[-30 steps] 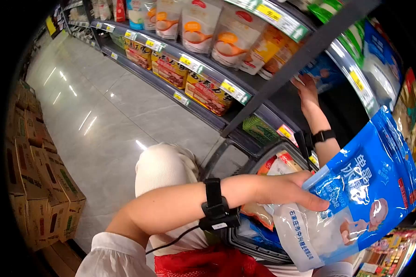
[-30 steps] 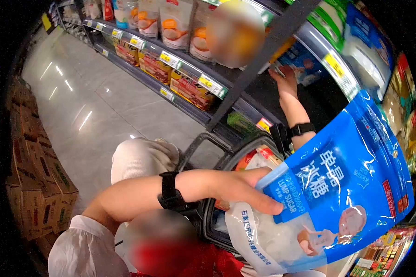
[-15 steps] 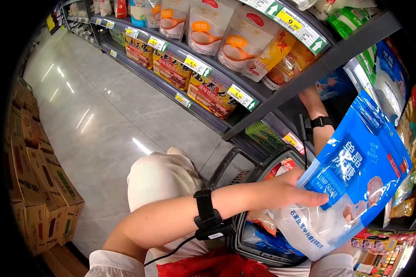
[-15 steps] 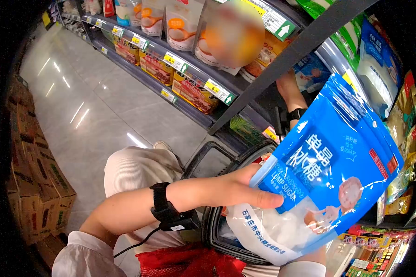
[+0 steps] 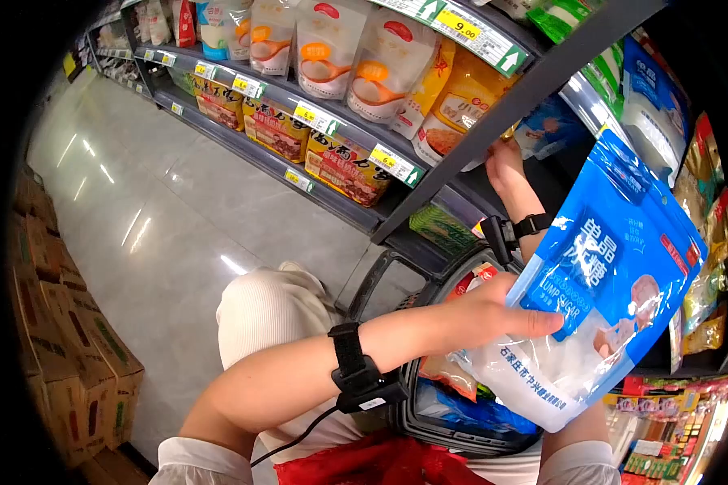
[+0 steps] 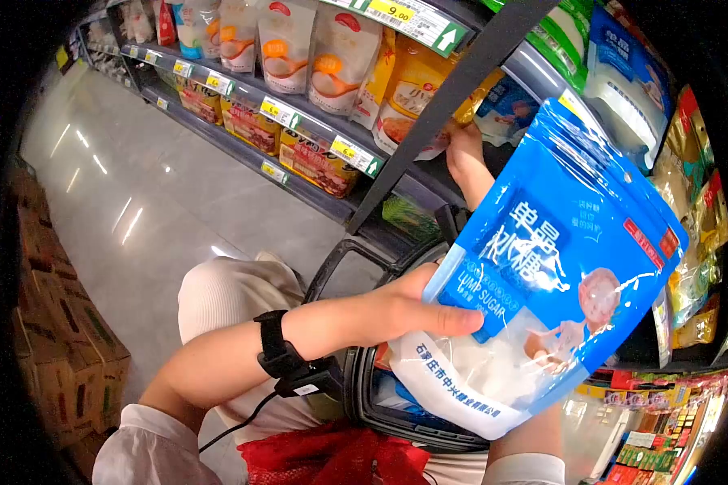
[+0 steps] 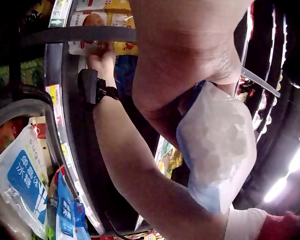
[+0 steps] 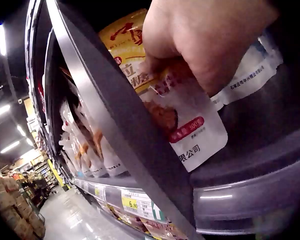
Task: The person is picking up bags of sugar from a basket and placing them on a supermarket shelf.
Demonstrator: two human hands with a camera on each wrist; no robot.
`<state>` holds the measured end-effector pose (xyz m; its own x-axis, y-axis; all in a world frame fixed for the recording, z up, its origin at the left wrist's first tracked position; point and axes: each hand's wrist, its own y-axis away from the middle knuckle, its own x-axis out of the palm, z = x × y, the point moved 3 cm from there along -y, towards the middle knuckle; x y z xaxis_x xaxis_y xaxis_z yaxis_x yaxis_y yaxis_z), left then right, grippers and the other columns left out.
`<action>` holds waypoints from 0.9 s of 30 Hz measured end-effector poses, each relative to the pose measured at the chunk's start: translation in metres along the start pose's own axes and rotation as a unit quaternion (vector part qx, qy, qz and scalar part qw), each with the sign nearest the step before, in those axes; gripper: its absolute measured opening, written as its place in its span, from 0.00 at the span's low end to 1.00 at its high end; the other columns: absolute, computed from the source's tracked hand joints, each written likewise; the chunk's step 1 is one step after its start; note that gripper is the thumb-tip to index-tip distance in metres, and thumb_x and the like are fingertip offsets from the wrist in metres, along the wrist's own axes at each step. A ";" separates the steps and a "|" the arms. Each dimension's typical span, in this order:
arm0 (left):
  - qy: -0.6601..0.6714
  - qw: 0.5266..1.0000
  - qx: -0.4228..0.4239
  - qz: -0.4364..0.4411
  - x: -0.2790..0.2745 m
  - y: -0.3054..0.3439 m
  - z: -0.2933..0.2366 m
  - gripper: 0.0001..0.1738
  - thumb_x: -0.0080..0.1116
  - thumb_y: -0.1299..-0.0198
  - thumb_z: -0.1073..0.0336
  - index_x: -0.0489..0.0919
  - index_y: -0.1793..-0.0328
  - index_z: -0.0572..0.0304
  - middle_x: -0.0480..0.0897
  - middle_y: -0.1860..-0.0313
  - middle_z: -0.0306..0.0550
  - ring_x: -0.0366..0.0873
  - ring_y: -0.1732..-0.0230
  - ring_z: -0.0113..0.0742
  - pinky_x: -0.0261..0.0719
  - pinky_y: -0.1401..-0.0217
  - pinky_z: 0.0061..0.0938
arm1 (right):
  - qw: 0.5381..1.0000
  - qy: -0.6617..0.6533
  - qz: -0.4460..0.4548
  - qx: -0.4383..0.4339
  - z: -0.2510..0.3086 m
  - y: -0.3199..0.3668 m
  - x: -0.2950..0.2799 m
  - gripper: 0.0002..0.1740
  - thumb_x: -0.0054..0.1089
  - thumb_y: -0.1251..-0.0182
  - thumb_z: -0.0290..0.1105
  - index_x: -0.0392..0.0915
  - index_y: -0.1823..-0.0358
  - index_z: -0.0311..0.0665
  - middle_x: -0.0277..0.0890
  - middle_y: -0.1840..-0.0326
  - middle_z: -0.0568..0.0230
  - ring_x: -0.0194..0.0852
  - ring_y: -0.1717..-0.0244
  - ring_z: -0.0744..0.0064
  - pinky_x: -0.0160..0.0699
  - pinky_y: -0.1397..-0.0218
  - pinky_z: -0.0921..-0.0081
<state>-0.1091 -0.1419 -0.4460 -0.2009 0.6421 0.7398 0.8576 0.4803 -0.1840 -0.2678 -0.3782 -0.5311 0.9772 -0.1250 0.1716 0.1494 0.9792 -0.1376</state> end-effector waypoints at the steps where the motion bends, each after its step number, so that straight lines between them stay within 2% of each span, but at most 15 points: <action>1: -0.001 1.000 -0.003 0.002 0.000 -0.001 0.000 0.29 0.60 0.48 0.58 0.64 0.42 0.60 0.74 0.54 0.40 0.70 0.52 0.26 0.67 0.49 0.20 | 1.000 -0.026 0.002 0.012 0.003 0.004 0.003 0.14 0.46 0.43 0.19 0.66 0.53 0.34 0.70 0.55 0.64 0.67 0.55 0.69 0.65 0.53 0.74; 3: -0.011 1.000 0.016 -0.009 -0.001 -0.005 0.001 0.30 0.60 0.48 0.59 0.62 0.41 0.60 0.74 0.54 0.40 0.70 0.52 0.26 0.68 0.50 0.21 | 0.998 -0.053 0.002 0.022 0.012 0.012 0.004 0.14 0.47 0.43 0.19 0.66 0.54 0.34 0.70 0.57 0.64 0.67 0.56 0.70 0.65 0.54 0.76; 5: -0.014 1.000 0.009 -0.018 0.000 -0.007 -0.001 0.27 0.59 0.47 0.60 0.66 0.43 0.60 0.75 0.54 0.40 0.71 0.52 0.27 0.69 0.50 0.22 | 0.991 -0.108 0.055 0.059 0.024 0.022 0.005 0.13 0.46 0.41 0.24 0.66 0.53 0.37 0.70 0.56 0.66 0.68 0.56 0.71 0.65 0.57 0.75; 6: -0.022 0.999 0.021 -0.023 0.001 -0.009 -0.003 0.24 0.58 0.47 0.60 0.68 0.45 0.61 0.75 0.55 0.41 0.71 0.53 0.27 0.69 0.50 0.22 | 0.994 -0.078 0.029 0.073 0.033 0.025 0.005 0.11 0.45 0.38 0.31 0.69 0.56 0.38 0.72 0.60 0.64 0.70 0.62 0.69 0.67 0.60 0.73; 7: -0.030 0.999 0.032 -0.027 0.001 -0.011 -0.005 0.22 0.57 0.46 0.61 0.70 0.46 0.61 0.76 0.55 0.41 0.72 0.54 0.27 0.69 0.51 0.22 | 0.994 -0.062 0.020 0.086 0.038 0.026 -0.001 0.11 0.44 0.38 0.31 0.69 0.56 0.38 0.72 0.60 0.64 0.70 0.62 0.69 0.68 0.60 0.73; 8: -0.036 0.998 0.035 -0.045 0.002 -0.013 -0.007 0.19 0.56 0.45 0.61 0.73 0.49 0.61 0.77 0.56 0.41 0.73 0.55 0.27 0.70 0.51 0.23 | 0.994 -0.051 0.020 0.098 0.044 0.031 -0.010 0.11 0.44 0.38 0.32 0.69 0.56 0.38 0.72 0.60 0.64 0.70 0.62 0.69 0.68 0.60 0.73; 13: -0.146 0.972 0.009 -0.185 -0.009 -0.028 0.002 0.20 0.57 0.46 0.66 0.70 0.48 0.64 0.77 0.55 0.45 0.74 0.55 0.29 0.71 0.52 0.23 | 0.988 -0.019 0.008 0.156 0.067 0.069 -0.078 0.12 0.42 0.36 0.35 0.70 0.56 0.38 0.73 0.62 0.63 0.71 0.63 0.69 0.69 0.59 0.72; 15: -0.160 0.968 -0.010 -0.192 -0.018 -0.034 0.011 0.19 0.56 0.46 0.67 0.70 0.48 0.64 0.77 0.55 0.45 0.75 0.56 0.29 0.71 0.52 0.23 | 0.983 -0.019 -0.009 0.181 0.074 0.092 -0.103 0.13 0.42 0.36 0.37 0.70 0.56 0.38 0.73 0.62 0.62 0.71 0.64 0.68 0.70 0.59 0.71; 19: -0.227 0.955 -0.016 -0.187 -0.023 -0.040 0.031 0.18 0.53 0.43 0.66 0.71 0.47 0.62 0.77 0.55 0.42 0.74 0.56 0.28 0.71 0.53 0.23 | 0.963 -0.166 -0.025 0.213 0.085 0.159 -0.139 0.15 0.40 0.35 0.39 0.71 0.56 0.38 0.74 0.63 0.62 0.72 0.65 0.68 0.71 0.59 0.70; 20: -0.231 0.955 -0.017 -0.185 -0.023 -0.041 0.036 0.18 0.52 0.43 0.65 0.70 0.47 0.62 0.77 0.55 0.42 0.74 0.56 0.28 0.70 0.52 0.23 | 0.939 -0.255 0.019 0.229 0.092 0.177 -0.138 0.19 0.38 0.35 0.47 0.72 0.66 0.40 0.73 0.72 0.67 0.72 0.71 0.72 0.72 0.60 0.77; 21: -0.234 0.955 -0.018 -0.183 -0.022 -0.041 0.041 0.17 0.52 0.42 0.64 0.70 0.47 0.61 0.77 0.55 0.41 0.74 0.56 0.27 0.70 0.52 0.23 | 0.880 -0.381 0.181 0.218 0.109 0.195 -0.118 0.27 0.35 0.35 0.53 0.69 0.52 0.37 0.73 0.55 0.60 0.72 0.55 0.67 0.69 0.47 0.69; 23: -0.226 0.958 -0.005 -0.178 -0.019 -0.041 0.050 0.17 0.51 0.41 0.62 0.70 0.48 0.61 0.76 0.56 0.40 0.73 0.56 0.26 0.70 0.52 0.22 | 0.944 -0.266 0.030 0.193 0.129 0.220 -0.103 0.34 0.32 0.36 0.57 0.60 0.42 0.36 0.63 0.41 0.56 0.62 0.41 0.62 0.58 0.37 0.63; 24: -0.237 0.955 -0.002 -0.179 -0.020 -0.041 0.053 0.17 0.50 0.40 0.61 0.70 0.48 0.61 0.76 0.56 0.40 0.73 0.57 0.25 0.70 0.53 0.22 | 0.937 -0.270 0.042 0.218 0.134 0.232 -0.101 0.35 0.28 0.35 0.58 0.57 0.39 0.37 0.64 0.42 0.57 0.58 0.39 0.60 0.56 0.37 0.58; 25: -0.250 0.951 0.001 -0.180 -0.022 -0.042 0.056 0.18 0.50 0.40 0.60 0.70 0.48 0.61 0.76 0.56 0.40 0.73 0.57 0.25 0.70 0.53 0.22 | 0.937 -0.266 0.071 0.214 0.133 0.239 -0.104 0.30 0.35 0.34 0.53 0.58 0.41 0.37 0.66 0.44 0.57 0.62 0.42 0.61 0.61 0.40 0.59; 27: -0.282 0.940 -0.028 -0.188 -0.027 -0.045 0.062 0.19 0.49 0.40 0.57 0.70 0.47 0.61 0.76 0.56 0.40 0.72 0.56 0.26 0.70 0.53 0.22 | 0.962 -0.082 0.086 0.247 0.126 0.252 -0.110 0.24 0.44 0.35 0.41 0.59 0.41 0.37 0.65 0.44 0.59 0.66 0.45 0.66 0.66 0.43 0.63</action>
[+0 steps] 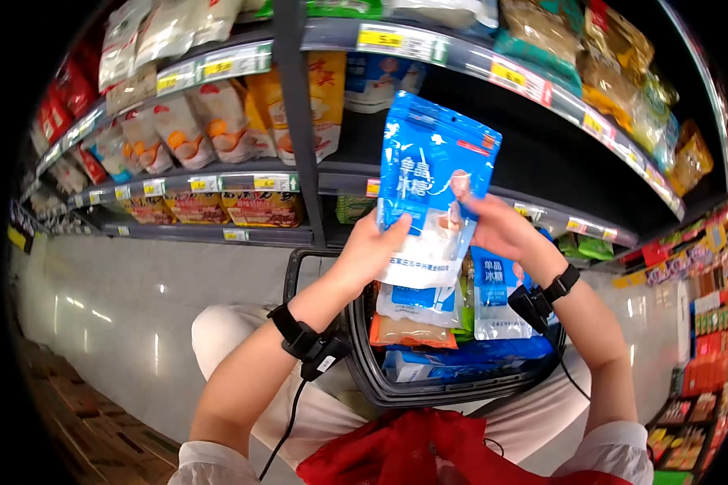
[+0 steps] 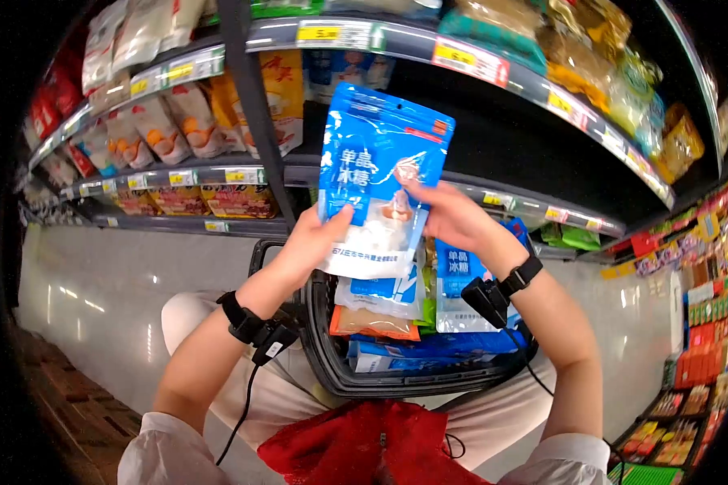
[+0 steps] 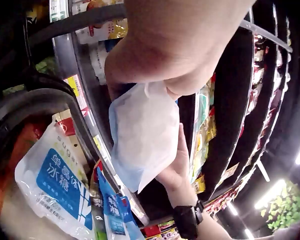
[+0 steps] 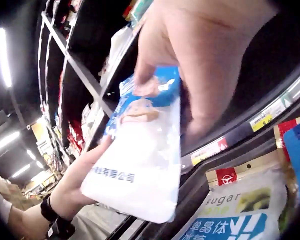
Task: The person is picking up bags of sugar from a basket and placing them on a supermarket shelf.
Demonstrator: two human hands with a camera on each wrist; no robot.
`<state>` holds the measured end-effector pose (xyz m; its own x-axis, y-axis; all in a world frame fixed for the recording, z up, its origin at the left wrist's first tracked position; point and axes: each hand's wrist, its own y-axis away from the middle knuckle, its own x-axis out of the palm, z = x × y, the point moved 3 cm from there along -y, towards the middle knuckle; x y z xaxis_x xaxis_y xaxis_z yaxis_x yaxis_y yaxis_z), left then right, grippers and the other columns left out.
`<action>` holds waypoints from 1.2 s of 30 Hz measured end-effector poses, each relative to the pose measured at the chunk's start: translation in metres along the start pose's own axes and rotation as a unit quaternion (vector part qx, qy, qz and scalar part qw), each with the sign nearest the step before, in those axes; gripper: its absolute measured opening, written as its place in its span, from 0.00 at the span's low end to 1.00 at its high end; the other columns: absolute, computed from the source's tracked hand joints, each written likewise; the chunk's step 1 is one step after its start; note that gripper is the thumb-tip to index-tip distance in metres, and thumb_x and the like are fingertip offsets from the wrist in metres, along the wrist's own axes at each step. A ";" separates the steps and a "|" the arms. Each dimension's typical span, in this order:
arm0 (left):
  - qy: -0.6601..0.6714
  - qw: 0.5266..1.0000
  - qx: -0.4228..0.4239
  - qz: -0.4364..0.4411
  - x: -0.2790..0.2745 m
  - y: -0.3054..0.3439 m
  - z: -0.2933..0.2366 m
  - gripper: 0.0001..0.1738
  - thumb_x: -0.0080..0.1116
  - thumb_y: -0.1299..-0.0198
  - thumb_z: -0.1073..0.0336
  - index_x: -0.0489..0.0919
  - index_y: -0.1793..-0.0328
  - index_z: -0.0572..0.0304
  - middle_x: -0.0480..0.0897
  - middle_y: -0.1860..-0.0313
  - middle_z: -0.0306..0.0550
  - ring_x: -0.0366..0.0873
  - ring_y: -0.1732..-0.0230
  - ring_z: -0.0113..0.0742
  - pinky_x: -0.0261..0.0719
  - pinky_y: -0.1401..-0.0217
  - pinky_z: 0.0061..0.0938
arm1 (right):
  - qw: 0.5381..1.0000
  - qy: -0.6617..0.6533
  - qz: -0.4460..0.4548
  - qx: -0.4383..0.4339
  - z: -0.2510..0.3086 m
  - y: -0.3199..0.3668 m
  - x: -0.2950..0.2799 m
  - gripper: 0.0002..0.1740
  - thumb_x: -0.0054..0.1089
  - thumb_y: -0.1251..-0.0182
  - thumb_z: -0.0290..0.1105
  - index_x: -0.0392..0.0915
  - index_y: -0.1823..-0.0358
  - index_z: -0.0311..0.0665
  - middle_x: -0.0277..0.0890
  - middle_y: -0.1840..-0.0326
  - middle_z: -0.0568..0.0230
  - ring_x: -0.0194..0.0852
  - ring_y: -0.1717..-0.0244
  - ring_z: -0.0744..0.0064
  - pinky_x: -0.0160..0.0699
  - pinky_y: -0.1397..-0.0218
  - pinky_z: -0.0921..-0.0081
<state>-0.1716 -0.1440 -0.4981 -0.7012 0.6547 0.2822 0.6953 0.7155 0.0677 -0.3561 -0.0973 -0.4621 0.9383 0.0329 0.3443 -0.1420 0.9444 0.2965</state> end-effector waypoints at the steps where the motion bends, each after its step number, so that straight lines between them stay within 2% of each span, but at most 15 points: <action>1: -0.010 1.000 -0.002 -0.028 0.001 0.000 0.001 0.19 0.49 0.40 0.57 0.70 0.49 0.63 0.76 0.57 0.41 0.72 0.58 0.25 0.70 0.54 0.22 | 0.998 0.006 -0.033 0.046 -0.005 0.001 0.000 0.18 0.49 0.37 0.32 0.64 0.46 0.36 0.70 0.50 0.62 0.72 0.51 0.69 0.73 0.49 0.67; 4: -0.034 0.997 -0.028 -0.056 0.003 -0.005 0.000 0.21 0.50 0.40 0.56 0.69 0.47 0.65 0.76 0.57 0.42 0.71 0.57 0.25 0.69 0.53 0.21 | 0.991 0.045 -0.123 0.010 -0.006 -0.007 -0.010 0.13 0.48 0.36 0.32 0.68 0.51 0.37 0.73 0.54 0.62 0.74 0.55 0.70 0.74 0.50 0.67; 7: 0.036 0.991 0.067 -0.108 0.002 -0.012 -0.008 0.30 0.50 0.40 0.57 0.55 0.38 0.65 0.68 0.44 0.48 0.63 0.44 0.30 0.60 0.43 0.23 | 0.975 0.076 -0.200 -0.063 0.017 -0.028 -0.018 0.09 0.48 0.37 0.31 0.71 0.58 0.36 0.75 0.60 0.62 0.75 0.60 0.70 0.75 0.56 0.68; 11: 0.025 0.985 0.024 -0.171 -0.020 -0.013 -0.021 0.31 0.44 0.38 0.53 0.52 0.35 0.63 0.60 0.36 0.52 0.56 0.35 0.40 0.55 0.36 0.34 | 0.942 0.118 -0.281 -0.140 0.039 -0.088 -0.047 0.09 0.49 0.37 0.31 0.72 0.57 0.36 0.74 0.59 0.62 0.72 0.61 0.72 0.70 0.54 0.71; 12: 0.022 0.985 0.022 -0.170 -0.022 -0.015 -0.022 0.31 0.44 0.38 0.53 0.52 0.35 0.63 0.60 0.36 0.52 0.56 0.35 0.40 0.55 0.36 0.34 | 0.942 0.114 -0.283 -0.140 0.040 -0.109 -0.053 0.09 0.49 0.37 0.31 0.72 0.57 0.36 0.74 0.59 0.62 0.72 0.61 0.72 0.70 0.54 0.71; 14: 0.093 0.989 0.006 -0.117 -0.022 -0.021 -0.022 0.29 0.41 0.37 0.55 0.53 0.35 0.63 0.60 0.36 0.52 0.58 0.36 0.41 0.57 0.37 0.34 | 0.917 0.114 -0.282 -0.257 0.048 -0.147 -0.054 0.09 0.52 0.39 0.30 0.75 0.60 0.36 0.75 0.63 0.65 0.70 0.65 0.78 0.69 0.60 0.77; 17: 0.096 0.991 -0.007 -0.092 -0.016 -0.023 -0.024 0.26 0.39 0.36 0.56 0.57 0.37 0.63 0.64 0.38 0.51 0.62 0.39 0.40 0.60 0.39 0.33 | 0.877 0.203 -0.318 -0.297 0.053 -0.202 -0.044 0.08 0.57 0.43 0.30 0.78 0.64 0.33 0.76 0.69 0.68 0.66 0.71 0.84 0.66 0.67 0.83; 20: 0.104 0.992 -0.014 -0.066 -0.014 -0.025 -0.029 0.24 0.38 0.36 0.56 0.59 0.39 0.63 0.66 0.40 0.50 0.65 0.41 0.38 0.63 0.42 0.31 | 0.886 0.125 -0.211 -0.394 0.043 -0.254 -0.033 0.09 0.59 0.45 0.33 0.78 0.67 0.34 0.77 0.72 0.67 0.68 0.74 0.79 0.67 0.68 0.79; 24: 0.117 0.990 -0.037 -0.072 -0.016 -0.027 -0.031 0.22 0.40 0.36 0.56 0.62 0.41 0.60 0.69 0.43 0.49 0.67 0.45 0.36 0.64 0.45 0.29 | 0.936 0.105 -0.155 -0.298 0.030 -0.272 -0.010 0.12 0.62 0.47 0.34 0.77 0.66 0.33 0.75 0.71 0.66 0.68 0.72 0.78 0.66 0.69 0.78; 26: 0.131 0.987 -0.043 -0.080 -0.018 -0.029 -0.032 0.20 0.42 0.37 0.56 0.64 0.43 0.59 0.71 0.45 0.48 0.69 0.47 0.35 0.64 0.45 0.29 | 0.938 0.261 -0.111 -0.197 0.025 -0.275 -0.003 0.20 0.61 0.46 0.34 0.70 0.51 0.39 0.72 0.58 0.65 0.70 0.59 0.71 0.73 0.63 0.75; 27: 0.128 0.987 -0.047 -0.083 -0.018 -0.029 -0.034 0.20 0.42 0.37 0.57 0.65 0.43 0.58 0.71 0.45 0.47 0.69 0.48 0.34 0.65 0.46 0.28 | 0.925 0.309 -0.101 -0.198 0.026 -0.272 0.002 0.27 0.63 0.49 0.33 0.65 0.46 0.41 0.68 0.50 0.61 0.68 0.52 0.65 0.76 0.62 0.68; 30: 0.128 0.987 -0.050 -0.078 -0.017 -0.027 -0.034 0.18 0.42 0.37 0.57 0.66 0.44 0.57 0.72 0.47 0.46 0.70 0.50 0.32 0.65 0.48 0.27 | 0.915 0.323 -0.136 -0.198 0.026 -0.305 -0.020 0.23 0.65 0.51 0.35 0.72 0.55 0.31 0.75 0.62 0.51 0.75 0.61 0.61 0.77 0.70 0.69; 32: 0.125 0.989 -0.043 -0.072 -0.019 -0.025 -0.036 0.18 0.42 0.37 0.57 0.68 0.45 0.56 0.72 0.47 0.45 0.71 0.51 0.32 0.65 0.49 0.26 | 0.921 0.331 -0.124 -0.161 0.048 -0.273 -0.005 0.25 0.65 0.52 0.31 0.68 0.51 0.31 0.69 0.51 0.50 0.73 0.56 0.55 0.82 0.67 0.65; 34: 0.102 0.992 -0.036 -0.061 -0.020 -0.022 -0.039 0.21 0.41 0.37 0.56 0.65 0.44 0.61 0.72 0.48 0.45 0.70 0.51 0.31 0.66 0.50 0.26 | 0.919 0.361 -0.100 -0.121 0.054 -0.269 -0.012 0.28 0.61 0.48 0.27 0.63 0.44 0.42 0.66 0.47 0.60 0.68 0.49 0.63 0.80 0.62 0.66; 36: 0.110 0.991 -0.032 -0.064 -0.023 -0.019 -0.041 0.20 0.42 0.38 0.56 0.66 0.44 0.61 0.73 0.49 0.45 0.71 0.52 0.31 0.66 0.50 0.25 | 0.901 0.410 -0.100 -0.101 0.061 -0.265 -0.022 0.29 0.61 0.48 0.27 0.63 0.44 0.42 0.66 0.47 0.59 0.68 0.49 0.63 0.80 0.62 0.67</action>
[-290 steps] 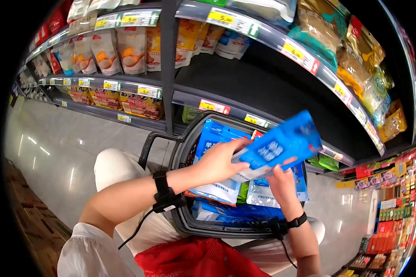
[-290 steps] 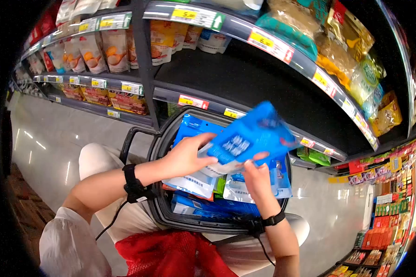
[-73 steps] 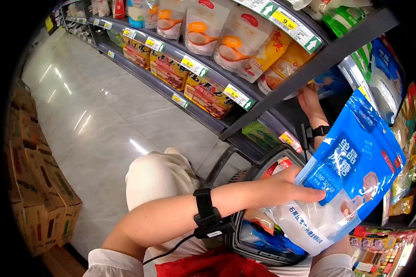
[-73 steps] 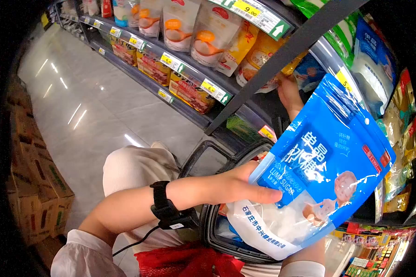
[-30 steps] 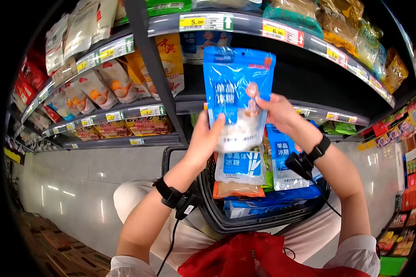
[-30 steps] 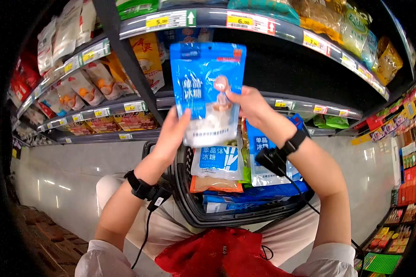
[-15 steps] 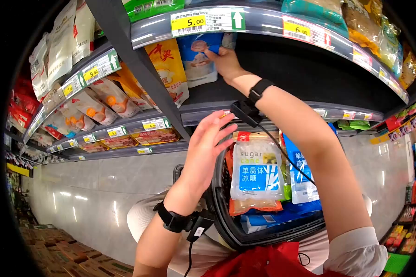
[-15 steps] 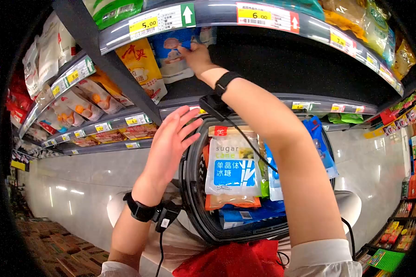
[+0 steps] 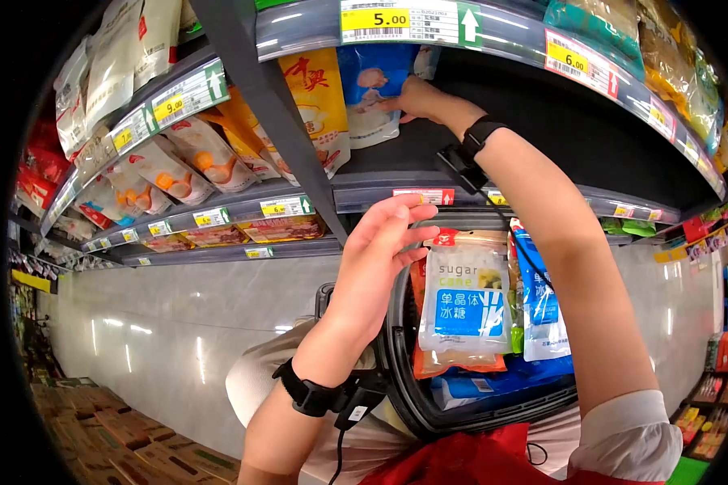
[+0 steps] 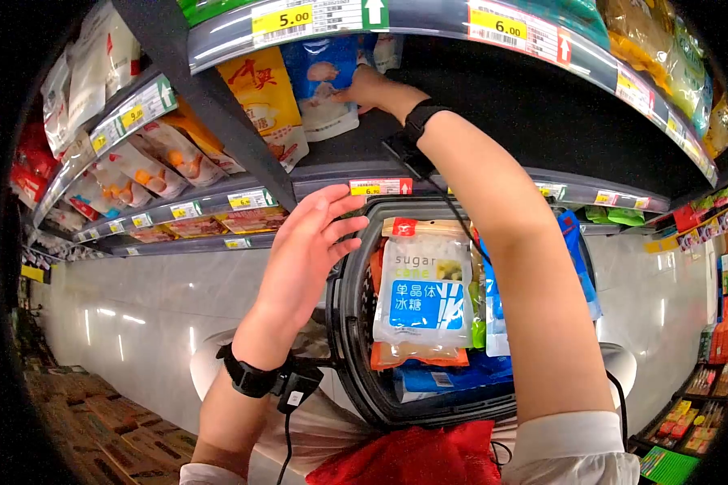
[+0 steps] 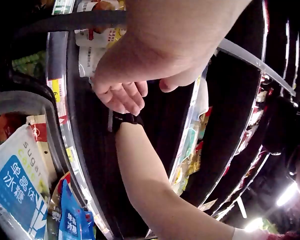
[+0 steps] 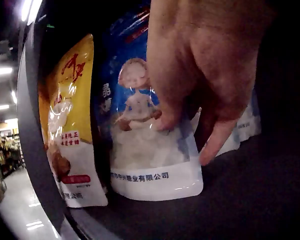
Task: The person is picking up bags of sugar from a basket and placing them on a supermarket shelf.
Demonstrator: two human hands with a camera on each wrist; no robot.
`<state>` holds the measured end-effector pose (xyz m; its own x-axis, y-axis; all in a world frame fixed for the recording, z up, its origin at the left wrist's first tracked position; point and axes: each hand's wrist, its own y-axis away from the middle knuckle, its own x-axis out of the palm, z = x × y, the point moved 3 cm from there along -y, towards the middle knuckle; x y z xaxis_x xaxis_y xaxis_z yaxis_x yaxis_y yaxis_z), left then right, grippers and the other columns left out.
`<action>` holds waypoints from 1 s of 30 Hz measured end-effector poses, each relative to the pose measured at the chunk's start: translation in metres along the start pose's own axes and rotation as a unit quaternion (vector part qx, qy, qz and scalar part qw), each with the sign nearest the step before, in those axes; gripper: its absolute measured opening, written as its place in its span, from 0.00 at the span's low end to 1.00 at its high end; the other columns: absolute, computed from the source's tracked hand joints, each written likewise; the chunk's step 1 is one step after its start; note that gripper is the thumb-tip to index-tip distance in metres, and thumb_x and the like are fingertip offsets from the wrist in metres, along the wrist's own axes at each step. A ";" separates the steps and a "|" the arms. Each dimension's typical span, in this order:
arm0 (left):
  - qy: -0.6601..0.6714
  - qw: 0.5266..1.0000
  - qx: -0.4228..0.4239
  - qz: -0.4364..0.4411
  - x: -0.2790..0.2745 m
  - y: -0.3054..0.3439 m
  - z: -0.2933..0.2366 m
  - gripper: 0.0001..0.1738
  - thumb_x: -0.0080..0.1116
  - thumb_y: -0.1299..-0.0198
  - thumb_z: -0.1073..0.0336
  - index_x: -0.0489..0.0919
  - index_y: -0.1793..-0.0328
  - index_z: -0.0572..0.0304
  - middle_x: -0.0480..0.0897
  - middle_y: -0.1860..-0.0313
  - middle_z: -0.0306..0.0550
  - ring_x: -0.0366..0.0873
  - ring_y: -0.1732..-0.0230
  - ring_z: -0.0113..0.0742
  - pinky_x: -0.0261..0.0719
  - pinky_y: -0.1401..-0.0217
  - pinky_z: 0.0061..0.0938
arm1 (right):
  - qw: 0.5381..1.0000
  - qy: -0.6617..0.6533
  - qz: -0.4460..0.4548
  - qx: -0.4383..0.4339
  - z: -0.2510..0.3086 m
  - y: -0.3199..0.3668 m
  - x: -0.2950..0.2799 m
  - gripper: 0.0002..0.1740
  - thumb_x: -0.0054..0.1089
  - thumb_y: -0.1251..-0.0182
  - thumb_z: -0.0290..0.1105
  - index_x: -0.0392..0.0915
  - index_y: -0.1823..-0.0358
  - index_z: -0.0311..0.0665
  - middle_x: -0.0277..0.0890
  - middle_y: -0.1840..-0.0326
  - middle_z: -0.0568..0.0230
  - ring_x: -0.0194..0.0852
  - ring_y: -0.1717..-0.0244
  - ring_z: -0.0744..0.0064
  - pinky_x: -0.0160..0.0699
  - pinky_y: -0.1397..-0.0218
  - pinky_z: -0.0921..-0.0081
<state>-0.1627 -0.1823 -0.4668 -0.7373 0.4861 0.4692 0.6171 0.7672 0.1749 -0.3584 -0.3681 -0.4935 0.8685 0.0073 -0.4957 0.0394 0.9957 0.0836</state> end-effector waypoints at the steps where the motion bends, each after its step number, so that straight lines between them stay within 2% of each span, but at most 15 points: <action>1: -0.001 1.000 -0.001 -0.003 -0.001 0.001 -0.001 0.20 0.42 0.38 0.56 0.66 0.45 0.61 0.73 0.50 0.45 0.71 0.52 0.31 0.66 0.50 0.25 | 0.999 0.050 0.008 0.014 -0.001 -0.001 -0.004 0.29 0.62 0.48 0.27 0.62 0.43 0.42 0.65 0.46 0.59 0.68 0.49 0.64 0.80 0.62 0.67; 7: 0.005 1.000 0.011 0.000 0.001 0.007 -0.005 0.19 0.43 0.38 0.57 0.68 0.46 0.61 0.74 0.52 0.45 0.71 0.53 0.31 0.67 0.51 0.25 | 0.998 0.038 -0.044 0.024 -0.008 -0.028 0.020 0.29 0.64 0.51 0.30 0.64 0.46 0.34 0.68 0.50 0.54 0.70 0.53 0.62 0.81 0.63 0.69; 11: 0.006 1.000 0.021 0.009 0.000 0.009 -0.007 0.19 0.43 0.38 0.57 0.68 0.46 0.61 0.74 0.53 0.45 0.71 0.53 0.31 0.67 0.51 0.25 | 0.990 0.102 -0.092 -0.013 0.016 -0.038 0.045 0.21 0.63 0.50 0.30 0.71 0.55 0.30 0.72 0.56 0.51 0.74 0.60 0.59 0.79 0.64 0.71; 12: 0.006 1.000 0.022 0.008 0.000 0.009 -0.007 0.19 0.43 0.38 0.57 0.68 0.46 0.61 0.74 0.53 0.45 0.71 0.53 0.31 0.67 0.51 0.25 | 0.926 0.370 -0.019 -0.070 0.031 -0.038 0.053 0.19 0.61 0.49 0.30 0.71 0.56 0.30 0.73 0.57 0.50 0.74 0.60 0.60 0.77 0.63 0.71; 13: 0.011 1.000 0.022 0.008 -0.001 0.009 -0.007 0.19 0.43 0.38 0.57 0.68 0.46 0.61 0.74 0.53 0.45 0.71 0.53 0.31 0.67 0.51 0.25 | 0.783 0.607 0.056 -0.122 0.040 -0.035 0.062 0.17 0.58 0.47 0.29 0.72 0.56 0.30 0.73 0.58 0.49 0.74 0.61 0.60 0.76 0.63 0.71; 14: 0.016 1.000 0.022 0.007 -0.002 0.009 -0.007 0.19 0.44 0.38 0.57 0.68 0.46 0.61 0.74 0.53 0.44 0.71 0.53 0.31 0.66 0.51 0.25 | 0.783 0.608 0.057 -0.123 0.038 -0.039 0.066 0.17 0.58 0.47 0.29 0.72 0.56 0.30 0.73 0.58 0.49 0.74 0.61 0.60 0.76 0.63 0.71; 16: 0.020 1.000 0.024 0.002 -0.004 0.009 -0.008 0.19 0.44 0.38 0.57 0.68 0.46 0.61 0.74 0.53 0.44 0.71 0.53 0.30 0.66 0.50 0.25 | 0.942 0.307 -0.032 -0.129 0.015 -0.068 0.069 0.15 0.54 0.44 0.28 0.72 0.56 0.29 0.74 0.58 0.47 0.75 0.62 0.61 0.74 0.62 0.72; 18: 0.024 0.999 0.025 -0.005 -0.008 0.009 -0.009 0.19 0.44 0.38 0.57 0.68 0.47 0.60 0.74 0.53 0.44 0.71 0.53 0.30 0.66 0.50 0.25 | 0.946 0.298 -0.060 -0.112 0.001 -0.082 0.069 0.13 0.50 0.42 0.26 0.73 0.57 0.30 0.74 0.57 0.48 0.75 0.61 0.63 0.74 0.61 0.74; 20: 0.032 0.999 0.031 -0.001 -0.011 0.009 -0.008 0.18 0.45 0.39 0.58 0.68 0.47 0.60 0.74 0.53 0.44 0.71 0.53 0.30 0.66 0.50 0.25 | 0.983 0.137 -0.004 -0.124 -0.009 -0.080 0.062 0.16 0.46 0.43 0.31 0.74 0.55 0.35 0.70 0.50 0.51 0.69 0.51 0.52 0.71 0.53 0.66; 22: 0.034 0.999 0.032 -0.001 -0.012 0.008 -0.008 0.18 0.45 0.39 0.58 0.69 0.47 0.60 0.75 0.53 0.43 0.71 0.53 0.30 0.66 0.51 0.25 | 0.990 0.097 -0.024 -0.096 -0.009 -0.078 0.057 0.15 0.48 0.44 0.31 0.75 0.55 0.35 0.71 0.51 0.52 0.69 0.51 0.54 0.71 0.51 0.66; 23: 0.033 0.999 0.035 -0.001 -0.012 0.008 -0.008 0.18 0.45 0.39 0.58 0.69 0.47 0.60 0.75 0.53 0.43 0.71 0.53 0.30 0.66 0.51 0.25 | 0.908 0.379 -0.038 -0.176 -0.004 -0.073 0.053 0.13 0.49 0.41 0.32 0.75 0.58 0.33 0.72 0.59 0.56 0.72 0.59 0.61 0.73 0.58 0.71; 24: 0.032 0.999 0.038 0.000 -0.012 0.008 -0.007 0.18 0.45 0.39 0.58 0.68 0.47 0.60 0.75 0.53 0.43 0.71 0.53 0.30 0.66 0.51 0.25 | 0.741 0.625 -0.048 -0.239 -0.002 -0.069 0.053 0.11 0.51 0.39 0.32 0.74 0.62 0.31 0.74 0.66 0.59 0.75 0.67 0.69 0.76 0.65 0.76; 25: 0.033 0.999 0.037 0.002 -0.011 0.008 -0.006 0.18 0.45 0.39 0.58 0.68 0.47 0.60 0.75 0.53 0.43 0.71 0.53 0.30 0.66 0.51 0.25 | 0.741 0.626 -0.049 -0.237 -0.016 -0.081 0.051 0.11 0.51 0.39 0.32 0.74 0.62 0.31 0.74 0.66 0.59 0.75 0.67 0.69 0.76 0.65 0.76; 27: 0.029 0.999 0.040 0.002 -0.010 0.008 -0.005 0.18 0.44 0.39 0.59 0.68 0.47 0.61 0.75 0.53 0.43 0.71 0.54 0.30 0.67 0.51 0.25 | 0.944 0.260 -0.039 -0.199 -0.033 -0.096 0.045 0.10 0.51 0.40 0.32 0.73 0.62 0.32 0.73 0.69 0.60 0.75 0.68 0.68 0.76 0.66 0.75; 30: 0.021 0.999 0.029 -0.007 -0.010 0.007 -0.004 0.18 0.44 0.39 0.59 0.68 0.47 0.61 0.75 0.53 0.44 0.72 0.54 0.30 0.67 0.52 0.25 | 0.941 0.263 0.016 -0.212 -0.034 -0.091 0.040 0.11 0.50 0.40 0.32 0.73 0.60 0.33 0.74 0.66 0.59 0.76 0.66 0.66 0.76 0.67 0.73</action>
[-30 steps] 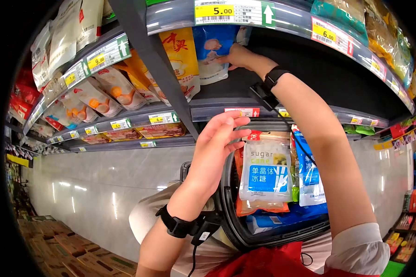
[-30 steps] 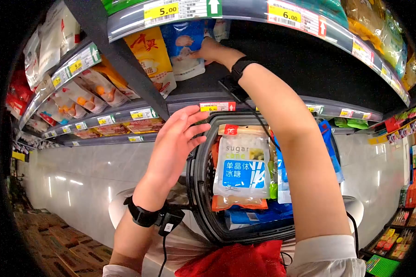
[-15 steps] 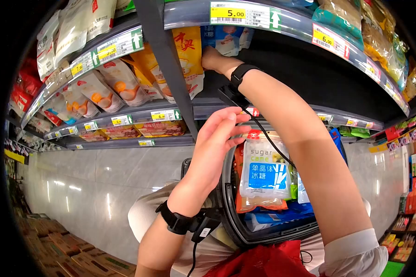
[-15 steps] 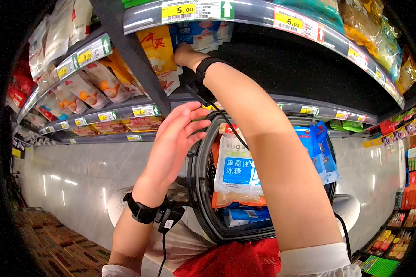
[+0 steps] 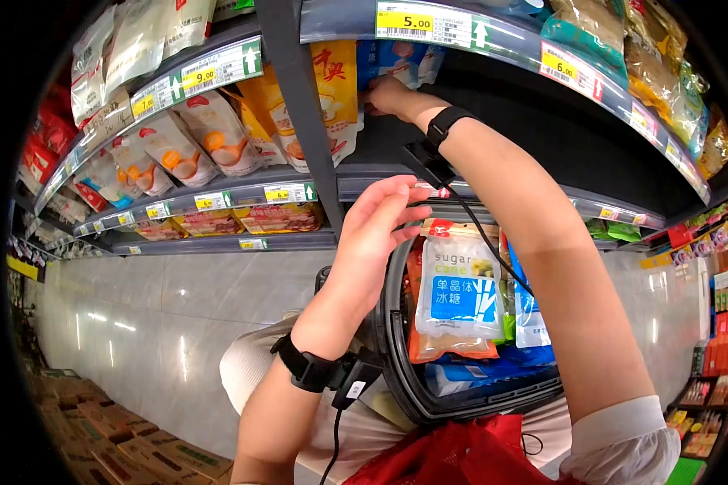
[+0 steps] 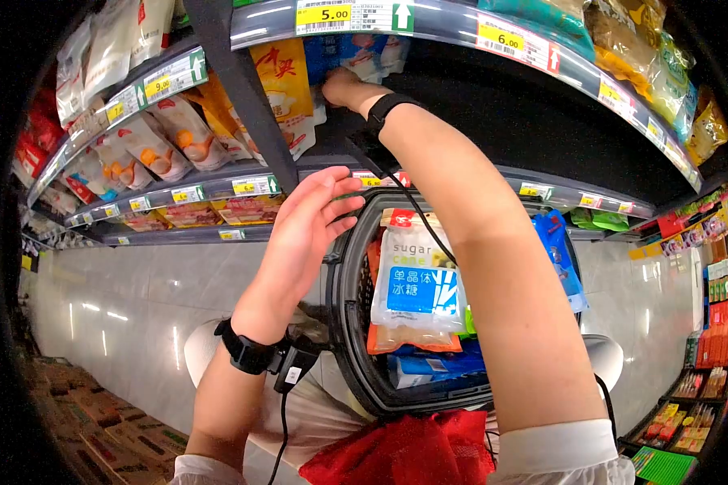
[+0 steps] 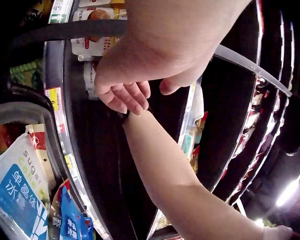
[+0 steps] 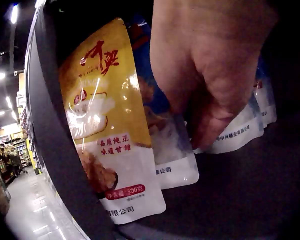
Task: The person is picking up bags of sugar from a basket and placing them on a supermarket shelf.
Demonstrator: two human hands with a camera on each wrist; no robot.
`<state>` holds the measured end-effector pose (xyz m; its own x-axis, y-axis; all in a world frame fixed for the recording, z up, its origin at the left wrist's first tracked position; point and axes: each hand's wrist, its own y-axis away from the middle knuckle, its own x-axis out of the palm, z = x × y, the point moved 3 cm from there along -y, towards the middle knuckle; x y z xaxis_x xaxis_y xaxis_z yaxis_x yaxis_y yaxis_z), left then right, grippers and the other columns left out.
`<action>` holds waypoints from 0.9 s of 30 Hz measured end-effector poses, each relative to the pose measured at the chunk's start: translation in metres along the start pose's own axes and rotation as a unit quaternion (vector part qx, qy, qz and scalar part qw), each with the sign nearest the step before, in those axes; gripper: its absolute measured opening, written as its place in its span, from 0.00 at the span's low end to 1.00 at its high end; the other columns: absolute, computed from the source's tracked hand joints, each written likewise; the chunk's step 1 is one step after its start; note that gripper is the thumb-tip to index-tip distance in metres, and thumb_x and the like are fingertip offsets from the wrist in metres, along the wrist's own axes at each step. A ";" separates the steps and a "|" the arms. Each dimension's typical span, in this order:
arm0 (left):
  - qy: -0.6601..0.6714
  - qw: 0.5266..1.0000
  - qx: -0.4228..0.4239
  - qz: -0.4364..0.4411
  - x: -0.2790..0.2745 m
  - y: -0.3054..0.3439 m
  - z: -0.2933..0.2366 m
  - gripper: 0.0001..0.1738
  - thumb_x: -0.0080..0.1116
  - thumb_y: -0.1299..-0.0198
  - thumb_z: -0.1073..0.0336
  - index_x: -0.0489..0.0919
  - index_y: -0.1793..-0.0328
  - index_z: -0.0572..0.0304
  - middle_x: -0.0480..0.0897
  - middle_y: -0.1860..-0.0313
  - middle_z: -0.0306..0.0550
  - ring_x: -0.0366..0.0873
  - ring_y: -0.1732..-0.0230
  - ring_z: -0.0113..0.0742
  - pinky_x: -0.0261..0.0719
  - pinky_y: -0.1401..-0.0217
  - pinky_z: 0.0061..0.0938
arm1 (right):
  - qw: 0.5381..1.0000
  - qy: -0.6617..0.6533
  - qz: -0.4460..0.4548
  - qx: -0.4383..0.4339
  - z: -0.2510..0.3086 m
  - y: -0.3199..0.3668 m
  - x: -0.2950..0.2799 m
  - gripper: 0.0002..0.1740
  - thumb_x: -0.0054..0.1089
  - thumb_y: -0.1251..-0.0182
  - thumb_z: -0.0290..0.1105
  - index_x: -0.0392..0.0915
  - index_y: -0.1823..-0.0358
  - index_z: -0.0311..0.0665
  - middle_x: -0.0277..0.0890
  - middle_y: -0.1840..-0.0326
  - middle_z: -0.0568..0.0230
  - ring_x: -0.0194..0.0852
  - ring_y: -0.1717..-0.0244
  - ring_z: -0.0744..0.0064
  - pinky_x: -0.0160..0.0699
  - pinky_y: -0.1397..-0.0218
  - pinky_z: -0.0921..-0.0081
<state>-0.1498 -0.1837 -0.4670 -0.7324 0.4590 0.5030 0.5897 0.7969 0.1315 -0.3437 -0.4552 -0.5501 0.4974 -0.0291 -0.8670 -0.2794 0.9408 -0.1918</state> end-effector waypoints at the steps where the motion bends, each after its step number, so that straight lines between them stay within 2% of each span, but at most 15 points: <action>1: 0.001 1.000 0.000 0.001 0.000 0.000 0.000 0.18 0.44 0.39 0.59 0.68 0.47 0.61 0.75 0.53 0.44 0.72 0.54 0.30 0.67 0.52 0.25 | 1.000 0.001 0.000 0.001 0.003 0.005 -0.006 0.11 0.50 0.40 0.32 0.73 0.60 0.33 0.74 0.66 0.59 0.76 0.66 0.66 0.76 0.67 0.73; 4: 0.000 1.000 -0.006 -0.014 -0.001 -0.002 0.001 0.18 0.44 0.39 0.60 0.68 0.46 0.61 0.75 0.53 0.44 0.72 0.54 0.30 0.68 0.52 0.25 | 0.999 0.015 -0.004 -0.033 0.035 0.037 -0.039 0.13 0.51 0.40 0.33 0.72 0.58 0.33 0.74 0.60 0.58 0.76 0.62 0.66 0.75 0.62 0.74; 5: 0.000 1.000 -0.005 -0.010 -0.002 -0.003 0.002 0.18 0.44 0.39 0.60 0.68 0.46 0.61 0.75 0.53 0.44 0.72 0.54 0.30 0.67 0.52 0.24 | 0.985 -0.148 -0.019 0.089 0.059 0.061 -0.056 0.14 0.50 0.39 0.34 0.71 0.55 0.34 0.73 0.57 0.58 0.75 0.59 0.66 0.74 0.59 0.74; 6: 0.000 1.000 -0.002 -0.006 -0.002 -0.005 0.003 0.18 0.44 0.39 0.60 0.68 0.46 0.61 0.75 0.53 0.44 0.72 0.54 0.30 0.67 0.52 0.24 | 0.929 -0.304 -0.035 0.208 0.076 0.084 -0.067 0.15 0.49 0.38 0.34 0.70 0.52 0.35 0.72 0.54 0.58 0.74 0.56 0.67 0.73 0.55 0.74; 7: -0.004 1.000 -0.009 -0.011 -0.002 -0.005 0.003 0.18 0.44 0.39 0.60 0.67 0.46 0.61 0.74 0.52 0.44 0.72 0.54 0.29 0.67 0.51 0.24 | 0.930 -0.289 -0.026 0.226 0.084 0.100 -0.073 0.18 0.47 0.36 0.36 0.67 0.47 0.37 0.71 0.52 0.60 0.72 0.53 0.68 0.69 0.50 0.74; 10: -0.031 0.999 -0.021 -0.010 -0.002 -0.006 0.010 0.17 0.44 0.39 0.61 0.68 0.47 0.61 0.75 0.52 0.44 0.71 0.53 0.30 0.67 0.51 0.24 | 0.939 -0.284 0.007 0.195 0.096 0.160 -0.088 0.20 0.46 0.35 0.38 0.66 0.44 0.38 0.71 0.51 0.60 0.72 0.53 0.70 0.69 0.50 0.74; 12: -0.044 0.999 -0.029 -0.001 0.001 -0.004 0.015 0.17 0.44 0.39 0.61 0.69 0.47 0.61 0.75 0.52 0.44 0.71 0.52 0.31 0.67 0.50 0.24 | 0.941 -0.263 0.035 0.211 0.102 0.206 -0.094 0.20 0.46 0.35 0.39 0.68 0.46 0.38 0.71 0.51 0.60 0.71 0.52 0.71 0.69 0.49 0.74; 14: -0.060 0.997 -0.039 0.010 0.002 -0.002 0.020 0.16 0.44 0.39 0.61 0.69 0.48 0.61 0.75 0.52 0.45 0.71 0.51 0.31 0.67 0.50 0.25 | 0.966 -0.182 0.063 0.173 0.109 0.257 -0.103 0.19 0.45 0.35 0.40 0.70 0.47 0.38 0.72 0.52 0.59 0.70 0.53 0.72 0.68 0.49 0.75; 16: -0.078 0.995 -0.057 0.034 0.005 0.001 0.027 0.16 0.44 0.39 0.62 0.69 0.47 0.61 0.75 0.51 0.45 0.71 0.50 0.32 0.67 0.50 0.25 | 0.979 -0.095 0.039 0.175 0.103 0.312 -0.105 0.17 0.49 0.38 0.40 0.74 0.52 0.37 0.76 0.57 0.55 0.74 0.56 0.65 0.72 0.55 0.71; 18: -0.107 0.991 -0.066 0.044 0.010 0.006 0.031 0.16 0.44 0.40 0.63 0.69 0.47 0.61 0.74 0.50 0.45 0.71 0.49 0.33 0.68 0.49 0.25 | 0.970 -0.072 -0.007 0.233 0.104 0.368 -0.108 0.20 0.51 0.39 0.40 0.72 0.51 0.35 0.73 0.54 0.51 0.73 0.55 0.59 0.70 0.52 0.70; 20: -0.119 0.987 -0.094 0.058 0.013 0.009 0.041 0.17 0.44 0.40 0.63 0.69 0.46 0.60 0.74 0.50 0.46 0.71 0.49 0.33 0.68 0.49 0.25 | 0.931 -0.058 -0.016 0.359 0.107 0.412 -0.114 0.24 0.52 0.40 0.41 0.69 0.48 0.32 0.72 0.51 0.50 0.71 0.52 0.56 0.68 0.50 0.70; 21: -0.133 0.984 -0.101 0.067 0.017 0.011 0.044 0.17 0.43 0.40 0.64 0.68 0.46 0.60 0.74 0.50 0.45 0.71 0.49 0.33 0.68 0.50 0.25 | 0.914 -0.090 -0.031 0.394 0.100 0.430 -0.111 0.28 0.53 0.41 0.42 0.64 0.44 0.31 0.69 0.49 0.49 0.69 0.50 0.59 0.67 0.49 0.70; 22: -0.138 0.982 -0.106 0.075 0.021 0.012 0.049 0.17 0.43 0.40 0.64 0.68 0.46 0.60 0.74 0.50 0.45 0.71 0.49 0.33 0.68 0.50 0.25 | 0.910 -0.093 -0.037 0.401 0.094 0.445 -0.112 0.28 0.53 0.41 0.42 0.64 0.44 0.31 0.69 0.49 0.49 0.69 0.50 0.59 0.67 0.49 0.70; 24: -0.161 0.972 -0.137 0.100 0.029 0.013 0.061 0.16 0.43 0.40 0.63 0.68 0.46 0.60 0.74 0.51 0.45 0.71 0.50 0.33 0.68 0.50 0.25 | 0.854 -0.280 -0.061 0.434 0.087 0.473 -0.109 0.29 0.51 0.39 0.39 0.59 0.41 0.28 0.65 0.46 0.53 0.65 0.47 0.67 0.62 0.44 0.74; 27: -0.200 0.955 -0.173 0.133 0.047 0.014 0.077 0.16 0.43 0.39 0.62 0.68 0.46 0.59 0.74 0.51 0.45 0.72 0.51 0.33 0.69 0.50 0.25 | 0.819 -0.330 -0.093 0.460 0.080 0.493 -0.107 0.34 0.53 0.40 0.42 0.55 0.40 0.25 0.62 0.43 0.48 0.61 0.43 0.64 0.57 0.41 0.74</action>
<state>-0.2020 -0.1213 -0.5072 -0.5720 0.7955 0.1999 0.7991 0.4854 0.3547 -0.4689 0.0387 -0.5155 0.8808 -0.2986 -0.3674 0.4391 0.8052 0.3985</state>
